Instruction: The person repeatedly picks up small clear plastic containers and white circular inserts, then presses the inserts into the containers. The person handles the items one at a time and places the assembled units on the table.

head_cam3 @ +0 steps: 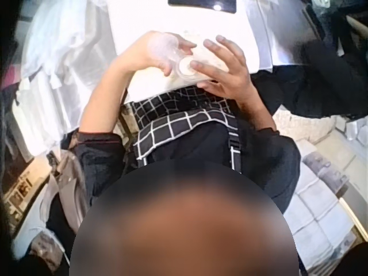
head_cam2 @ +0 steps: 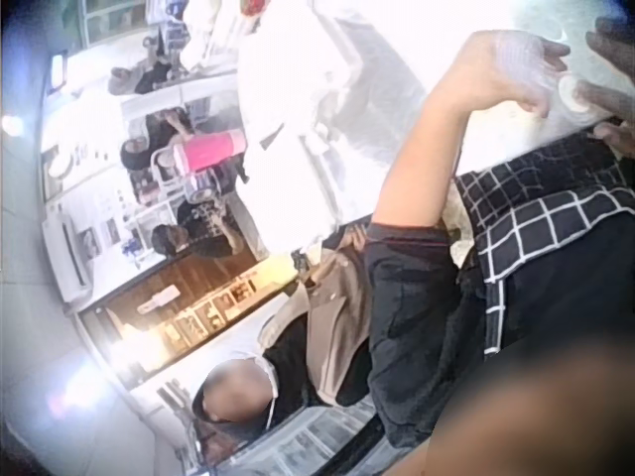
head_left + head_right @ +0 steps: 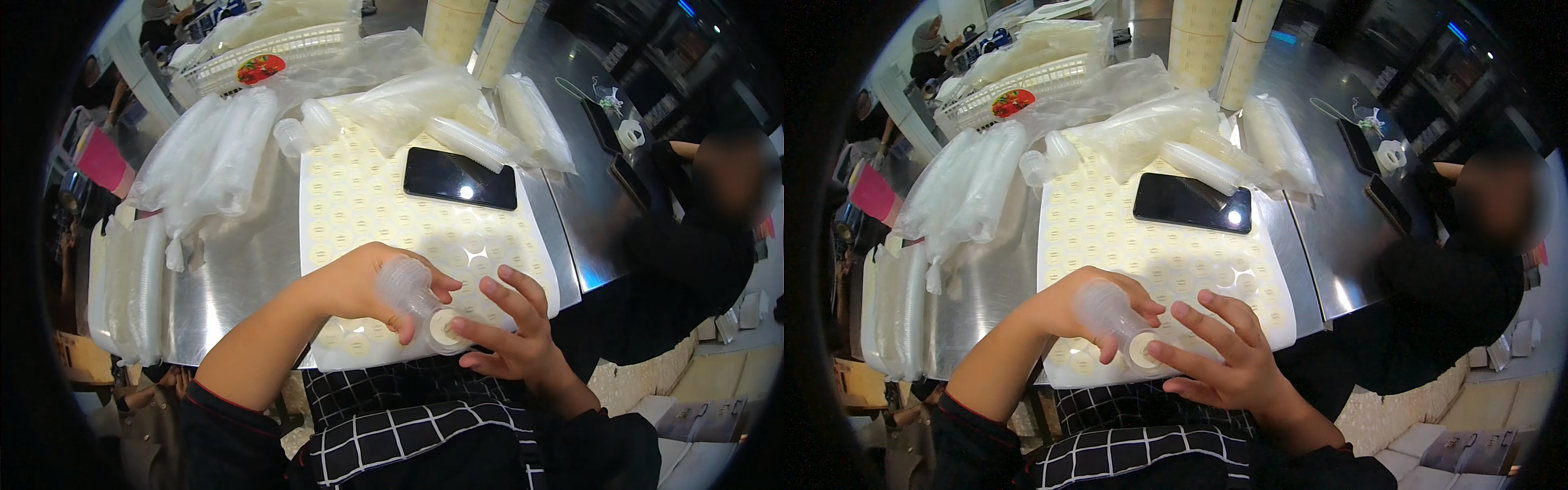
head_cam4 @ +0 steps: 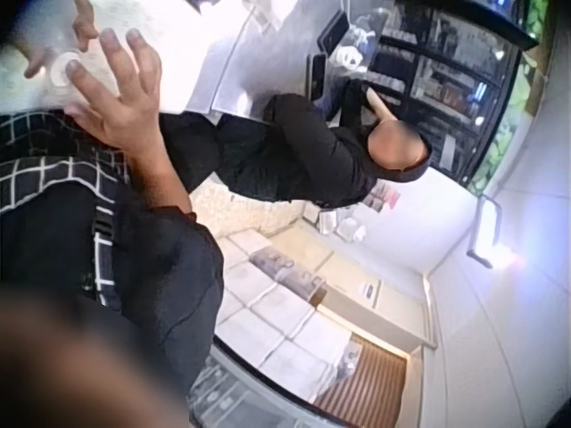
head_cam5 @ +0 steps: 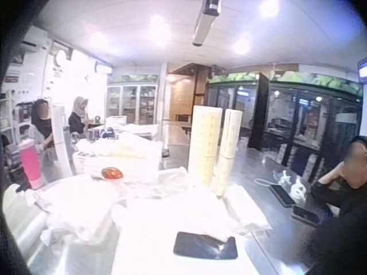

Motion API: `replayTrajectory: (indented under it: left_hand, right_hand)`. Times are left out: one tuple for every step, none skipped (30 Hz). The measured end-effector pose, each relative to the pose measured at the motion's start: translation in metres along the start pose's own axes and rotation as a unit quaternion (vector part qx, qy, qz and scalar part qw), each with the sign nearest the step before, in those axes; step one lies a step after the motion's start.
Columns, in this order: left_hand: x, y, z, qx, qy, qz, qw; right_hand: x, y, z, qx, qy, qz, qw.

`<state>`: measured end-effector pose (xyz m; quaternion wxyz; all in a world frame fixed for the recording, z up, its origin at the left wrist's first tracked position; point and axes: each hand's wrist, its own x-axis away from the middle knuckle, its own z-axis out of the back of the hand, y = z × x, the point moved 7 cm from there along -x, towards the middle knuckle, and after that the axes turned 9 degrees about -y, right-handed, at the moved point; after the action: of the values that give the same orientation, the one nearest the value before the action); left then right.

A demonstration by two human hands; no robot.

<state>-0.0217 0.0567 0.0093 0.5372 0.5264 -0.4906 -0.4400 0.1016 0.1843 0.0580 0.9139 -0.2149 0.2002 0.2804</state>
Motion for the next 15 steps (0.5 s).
replayTrajectory:
  left_hand:
    - [0.0,0.001,0.0,0.004,-0.003,-0.005,1.0]
    - [-0.001,0.004,-0.001,-0.01,-0.007,-0.026,1.0]
    - [-0.002,0.001,-0.002,0.007,-0.007,-0.014,1.0]
    - [-0.004,0.0,-0.003,0.007,-0.006,-0.019,1.0]
    - [-0.005,0.001,-0.004,-0.013,-0.005,-0.037,0.999]
    - [-0.006,-0.004,-0.006,-0.002,-0.008,-0.016,1.0]
    - [-0.007,-0.007,-0.007,-0.011,-0.012,-0.008,1.0]
    - [-0.007,-0.008,-0.009,-0.032,-0.014,-0.008,0.999]
    - [-0.007,-0.01,-0.009,-0.031,-0.016,-0.002,0.999]
    - [-0.008,-0.01,-0.01,-0.041,-0.017,-0.004,0.999]
    - [-0.007,-0.007,-0.011,-0.058,-0.018,-0.02,0.998]
    - [-0.007,-0.011,-0.01,-0.032,-0.015,0.011,0.999]
    - [-0.006,-0.013,-0.009,-0.013,-0.013,0.027,0.999]
    - [-0.005,-0.013,-0.009,-0.001,-0.012,0.035,0.999]
    - [-0.005,-0.012,-0.008,-0.01,-0.012,0.035,0.999]
  right_hand:
    - [0.003,-0.001,-0.001,0.004,-0.012,0.001,1.0]
    - [0.005,-0.001,-0.002,-0.011,-0.015,-0.002,1.0]
    - [0.006,0.001,-0.002,-0.028,-0.024,-0.014,0.999]
    - [0.006,0.001,-0.002,-0.046,-0.029,-0.022,0.998]
    - [0.005,0.002,-0.001,-0.07,-0.026,-0.027,0.997]
    - [0.002,0.001,-0.001,-0.072,-0.037,-0.034,0.996]
    - [0.0,0.001,-0.001,-0.079,-0.039,-0.038,0.995]
    - [-0.004,0.0,-0.001,-0.088,-0.04,-0.043,0.994]
    - [-0.007,-0.001,-0.003,-0.082,-0.046,-0.044,0.995]
    - [-0.011,-0.002,-0.005,-0.079,-0.052,-0.046,0.994]
    - [-0.014,-0.002,-0.009,-0.073,-0.076,-0.054,0.993]
    - [-0.016,-0.003,-0.007,-0.074,-0.055,-0.044,0.995]
    - [-0.017,-0.003,-0.008,-0.071,-0.053,-0.041,0.995]
    - [-0.018,-0.003,-0.011,-0.066,-0.063,-0.042,0.995]
    - [-0.017,-0.003,-0.007,-0.075,-0.033,-0.029,0.996]
